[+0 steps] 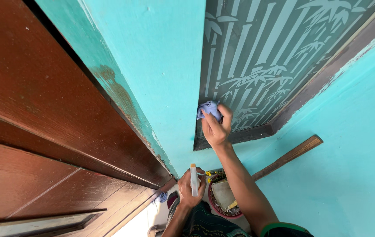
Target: The person cleans a frosted glass pane on a door by spraying it with liquid and wiping the surface repeatedly with a cloth.
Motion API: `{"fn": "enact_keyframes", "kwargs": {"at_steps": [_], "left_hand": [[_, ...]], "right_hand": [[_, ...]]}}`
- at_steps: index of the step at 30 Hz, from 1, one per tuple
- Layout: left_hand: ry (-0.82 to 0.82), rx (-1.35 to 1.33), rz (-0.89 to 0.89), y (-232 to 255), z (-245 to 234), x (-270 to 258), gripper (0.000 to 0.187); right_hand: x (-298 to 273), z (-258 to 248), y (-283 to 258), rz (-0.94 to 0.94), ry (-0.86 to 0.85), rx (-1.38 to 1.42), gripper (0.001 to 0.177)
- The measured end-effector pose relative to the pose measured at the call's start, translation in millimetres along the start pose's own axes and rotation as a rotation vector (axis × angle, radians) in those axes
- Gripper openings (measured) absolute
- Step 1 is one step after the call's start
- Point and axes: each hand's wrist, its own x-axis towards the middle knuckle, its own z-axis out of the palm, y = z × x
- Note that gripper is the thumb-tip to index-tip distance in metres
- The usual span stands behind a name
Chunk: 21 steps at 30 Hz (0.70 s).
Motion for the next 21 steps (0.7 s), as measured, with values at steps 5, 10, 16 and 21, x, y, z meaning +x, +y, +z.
{"fn": "enact_keyframes", "kwargs": {"at_steps": [5,10,16,21], "left_hand": [[0.016,-0.026,-0.020,4.3,-6.2,4.7,0.021],[-0.002,-0.020,-0.007,-1.5,-3.6,12.6,0.023],[-0.044,-0.002,0.016,-7.7,0.4,16.4,0.023],[-0.006,0.002,0.018,-6.4,4.1,11.7,0.020]], "right_hand": [[-99.4,-12.7,5.4,0.071,-0.299,0.181,0.031],[-140.0,-41.3,82.2,0.227,-0.209,0.073,0.029],[-94.9,-76.2,105.1,0.462,0.057,-0.076,0.029],[-125.1,-20.5,57.1,0.696,0.174,-0.017,0.030]]}}
